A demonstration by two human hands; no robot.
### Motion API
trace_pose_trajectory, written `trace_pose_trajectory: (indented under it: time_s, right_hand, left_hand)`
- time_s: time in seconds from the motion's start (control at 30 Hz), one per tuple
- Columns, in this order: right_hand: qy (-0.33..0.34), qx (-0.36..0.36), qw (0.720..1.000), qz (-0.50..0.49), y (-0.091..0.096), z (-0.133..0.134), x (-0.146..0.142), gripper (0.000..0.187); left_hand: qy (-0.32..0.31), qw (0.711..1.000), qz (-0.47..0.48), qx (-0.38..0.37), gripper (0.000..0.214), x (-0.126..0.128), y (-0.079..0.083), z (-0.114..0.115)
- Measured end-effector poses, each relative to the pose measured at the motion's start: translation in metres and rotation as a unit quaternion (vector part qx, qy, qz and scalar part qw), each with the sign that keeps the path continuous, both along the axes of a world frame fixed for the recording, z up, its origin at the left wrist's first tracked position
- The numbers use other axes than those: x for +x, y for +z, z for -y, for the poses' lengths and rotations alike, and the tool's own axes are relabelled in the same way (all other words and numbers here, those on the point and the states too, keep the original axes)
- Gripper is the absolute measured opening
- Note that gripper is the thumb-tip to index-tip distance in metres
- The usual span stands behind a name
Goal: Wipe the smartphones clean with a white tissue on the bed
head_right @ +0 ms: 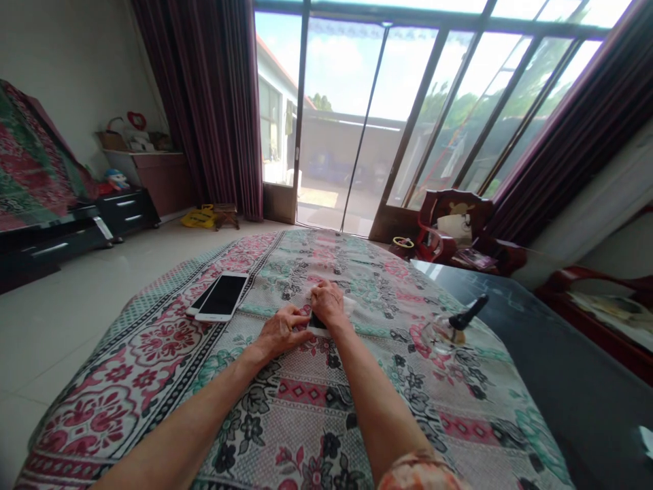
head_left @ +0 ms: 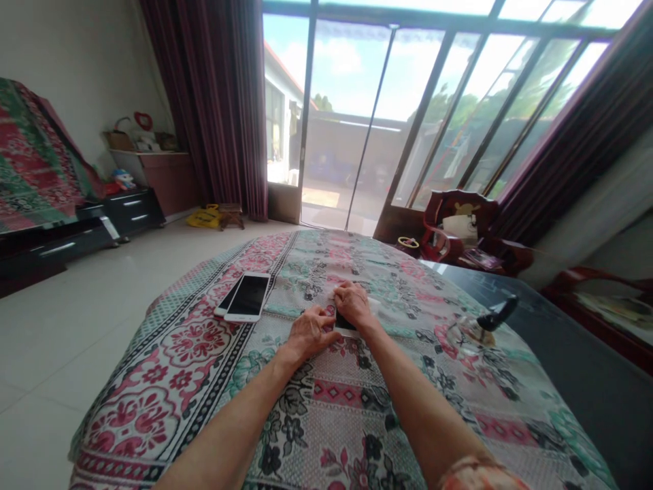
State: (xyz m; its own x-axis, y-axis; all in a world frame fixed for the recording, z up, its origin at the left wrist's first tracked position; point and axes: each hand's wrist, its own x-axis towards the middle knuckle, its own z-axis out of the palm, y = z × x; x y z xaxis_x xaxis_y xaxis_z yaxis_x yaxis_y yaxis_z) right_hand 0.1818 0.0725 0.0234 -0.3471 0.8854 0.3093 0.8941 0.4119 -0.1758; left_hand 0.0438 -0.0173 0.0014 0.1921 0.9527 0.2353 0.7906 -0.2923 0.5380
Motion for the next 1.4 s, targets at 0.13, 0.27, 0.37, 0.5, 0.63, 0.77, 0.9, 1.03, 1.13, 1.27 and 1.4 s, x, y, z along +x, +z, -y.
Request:
trace_pose_trajectory:
  time_s: [0.13, 0.27, 0.37, 0.5, 0.63, 0.77, 0.9, 1.03, 1.13, 1.27, 1.4]
  right_hand:
    - [-0.012, -0.004, 1.000, 0.001, 0.002, 0.001, 0.003, 0.025]
    - [-0.048, -0.002, 0.999, -0.005, 0.003, 0.006, 0.019, 0.027]
    - [-0.071, -0.003, 0.997, -0.009, 0.003, 0.011, 0.033, 0.028]
    - [-0.080, -0.009, 0.997, -0.015, 0.002, 0.010, 0.041, 0.028]
    - [-0.077, -0.016, 0.997, -0.025, -0.001, 0.001, 0.038, 0.028]
    - [-0.055, -0.016, 0.998, -0.035, -0.003, 0.002, 0.040, 0.028]
    - [-0.007, -0.002, 0.998, -0.060, -0.009, 0.019, 0.048, 0.025]
    - [0.050, -0.004, 0.994, -0.102, -0.015, 0.045, 0.056, 0.023]
    - [0.092, 0.001, 0.991, -0.102, -0.015, 0.066, 0.061, 0.023]
    - [0.135, -0.006, 0.987, -0.087, -0.012, 0.089, 0.065, 0.020]
    - [0.140, -0.009, 0.988, -0.061, -0.007, 0.094, 0.064, 0.020]
  left_hand:
    - [-0.006, 0.999, -0.040, 0.026, 0.029, 0.001, 0.003, 0.002]
    - [-0.015, 0.996, -0.078, 0.032, 0.026, 0.002, 0.006, 0.004]
    - [-0.014, 0.995, -0.091, 0.032, 0.024, 0.003, 0.007, 0.004]
    - [-0.011, 0.996, -0.087, 0.031, 0.024, 0.003, 0.006, 0.004]
    - [-0.009, 0.997, -0.076, 0.029, 0.025, 0.003, 0.005, 0.003]
    - [-0.008, 0.997, -0.071, 0.023, 0.025, 0.002, 0.004, 0.002]
    - [-0.014, 0.998, -0.061, 0.030, 0.024, 0.002, 0.003, 0.002]
    - [-0.009, 0.998, -0.053, 0.028, 0.025, 0.002, 0.003, 0.002]
    - [-0.003, 0.998, -0.050, 0.026, 0.027, 0.002, 0.001, 0.002]
    - [0.002, 0.999, -0.040, 0.023, 0.030, 0.002, -0.002, 0.000]
    - [0.001, 1.000, -0.024, 0.019, 0.030, 0.001, -0.003, 0.000]
